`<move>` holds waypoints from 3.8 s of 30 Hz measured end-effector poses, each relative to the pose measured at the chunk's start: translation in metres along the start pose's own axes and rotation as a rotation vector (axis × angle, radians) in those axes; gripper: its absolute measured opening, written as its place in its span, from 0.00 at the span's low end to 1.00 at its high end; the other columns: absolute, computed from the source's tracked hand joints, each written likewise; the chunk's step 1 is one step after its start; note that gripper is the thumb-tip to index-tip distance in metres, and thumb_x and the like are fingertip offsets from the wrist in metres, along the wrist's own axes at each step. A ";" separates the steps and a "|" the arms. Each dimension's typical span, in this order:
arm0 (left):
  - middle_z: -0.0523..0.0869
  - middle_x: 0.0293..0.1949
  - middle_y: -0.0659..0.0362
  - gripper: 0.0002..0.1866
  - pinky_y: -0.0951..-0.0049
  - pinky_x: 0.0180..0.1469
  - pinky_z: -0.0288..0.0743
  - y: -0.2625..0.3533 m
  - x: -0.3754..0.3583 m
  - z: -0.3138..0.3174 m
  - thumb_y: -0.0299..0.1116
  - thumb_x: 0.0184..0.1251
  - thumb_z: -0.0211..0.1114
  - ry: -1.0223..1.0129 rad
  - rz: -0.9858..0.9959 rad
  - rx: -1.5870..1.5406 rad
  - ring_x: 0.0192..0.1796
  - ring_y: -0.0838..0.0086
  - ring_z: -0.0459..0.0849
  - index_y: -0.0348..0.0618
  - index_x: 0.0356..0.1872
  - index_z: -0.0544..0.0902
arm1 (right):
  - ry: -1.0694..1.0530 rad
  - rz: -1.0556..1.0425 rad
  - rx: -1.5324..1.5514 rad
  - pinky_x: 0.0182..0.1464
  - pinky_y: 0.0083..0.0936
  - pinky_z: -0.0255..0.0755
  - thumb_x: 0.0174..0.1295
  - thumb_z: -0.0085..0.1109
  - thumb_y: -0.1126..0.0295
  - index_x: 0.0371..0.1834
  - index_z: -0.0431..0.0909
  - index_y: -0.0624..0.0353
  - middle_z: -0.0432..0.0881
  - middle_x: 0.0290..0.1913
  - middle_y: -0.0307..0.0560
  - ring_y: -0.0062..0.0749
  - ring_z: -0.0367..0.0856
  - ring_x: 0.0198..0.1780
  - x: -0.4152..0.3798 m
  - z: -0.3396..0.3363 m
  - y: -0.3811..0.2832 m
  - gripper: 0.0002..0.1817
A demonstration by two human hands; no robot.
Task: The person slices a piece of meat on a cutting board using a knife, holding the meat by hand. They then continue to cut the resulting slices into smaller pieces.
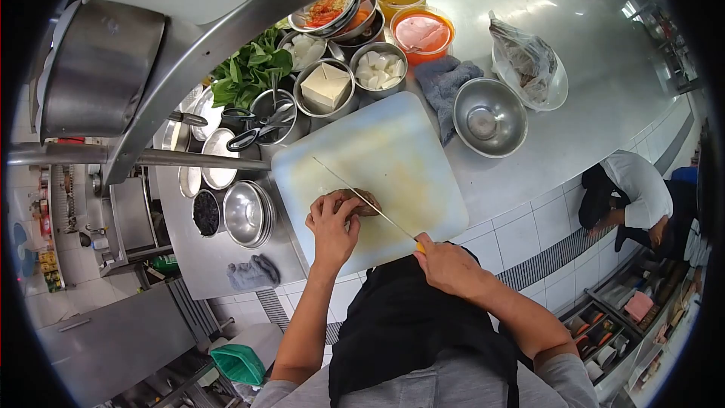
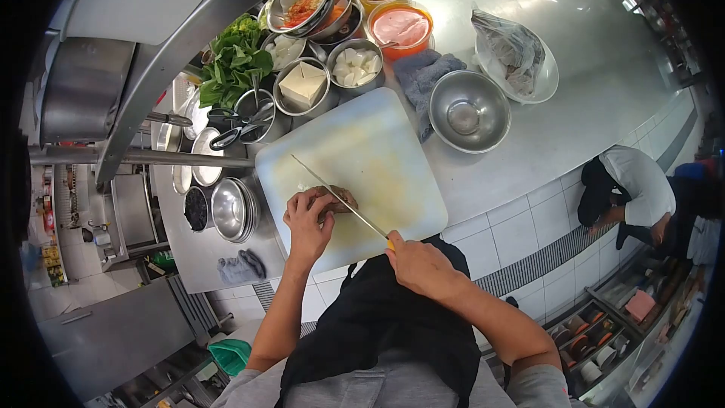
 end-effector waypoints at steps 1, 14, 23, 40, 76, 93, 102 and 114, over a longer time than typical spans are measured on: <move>0.78 0.59 0.62 0.19 0.45 0.65 0.58 0.000 0.000 -0.001 0.28 0.56 0.68 -0.001 0.005 0.004 0.66 0.56 0.69 0.60 0.50 0.86 | -0.022 0.008 0.014 0.28 0.47 0.78 0.76 0.49 0.61 0.55 0.69 0.69 0.81 0.24 0.60 0.55 0.84 0.26 0.002 0.000 0.000 0.19; 0.77 0.58 0.64 0.20 0.46 0.66 0.57 -0.002 -0.001 0.000 0.28 0.57 0.68 -0.037 -0.009 -0.007 0.67 0.56 0.67 0.62 0.51 0.86 | -0.238 0.177 0.135 0.32 0.54 0.77 0.75 0.51 0.64 0.49 0.65 0.64 0.82 0.26 0.64 0.65 0.83 0.30 -0.065 -0.048 -0.007 0.13; 0.77 0.60 0.64 0.19 0.45 0.66 0.57 0.001 -0.002 -0.001 0.28 0.57 0.68 -0.033 -0.004 0.017 0.66 0.56 0.67 0.63 0.51 0.86 | -0.063 0.095 0.092 0.33 0.53 0.78 0.75 0.51 0.62 0.53 0.67 0.65 0.83 0.26 0.64 0.63 0.84 0.30 -0.011 0.001 0.003 0.16; 0.77 0.58 0.63 0.20 0.47 0.66 0.56 0.001 -0.001 -0.002 0.27 0.58 0.68 -0.044 0.008 0.005 0.66 0.57 0.67 0.63 0.51 0.86 | -0.234 0.183 0.179 0.37 0.58 0.77 0.76 0.51 0.60 0.56 0.66 0.63 0.83 0.30 0.68 0.69 0.83 0.33 -0.053 -0.002 0.034 0.18; 0.77 0.60 0.61 0.23 0.43 0.67 0.60 -0.020 -0.004 -0.001 0.28 0.53 0.74 0.093 -0.035 -0.022 0.67 0.56 0.68 0.64 0.52 0.85 | 0.121 0.314 0.330 0.39 0.51 0.74 0.73 0.54 0.64 0.55 0.72 0.62 0.83 0.31 0.70 0.70 0.82 0.36 -0.090 -0.026 0.027 0.15; 0.79 0.59 0.62 0.24 0.50 0.62 0.68 -0.011 -0.007 0.003 0.22 0.49 0.68 0.104 0.094 -0.018 0.66 0.54 0.71 0.57 0.49 0.84 | 0.059 0.269 0.198 0.41 0.55 0.75 0.73 0.55 0.61 0.59 0.71 0.59 0.84 0.32 0.68 0.70 0.83 0.37 -0.090 -0.017 0.009 0.18; 0.79 0.57 0.59 0.23 0.51 0.62 0.68 -0.005 -0.006 0.003 0.21 0.50 0.67 0.124 0.106 0.024 0.64 0.54 0.72 0.54 0.50 0.82 | 0.023 0.177 0.123 0.39 0.56 0.77 0.73 0.54 0.62 0.56 0.70 0.59 0.85 0.33 0.64 0.66 0.84 0.36 -0.090 -0.031 -0.004 0.15; 0.79 0.56 0.58 0.22 0.52 0.62 0.68 -0.004 -0.003 0.002 0.20 0.49 0.67 0.120 0.086 -0.011 0.64 0.53 0.72 0.51 0.49 0.83 | -0.049 0.117 0.039 0.33 0.51 0.78 0.74 0.53 0.63 0.50 0.69 0.62 0.83 0.29 0.61 0.60 0.84 0.30 -0.088 -0.052 -0.016 0.13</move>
Point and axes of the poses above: each hand's wrist, its own x-axis towards the middle knuckle, its own z-axis out of the palm, y = z × x, the point moved 2 cm from there along x, towards the middle knuckle
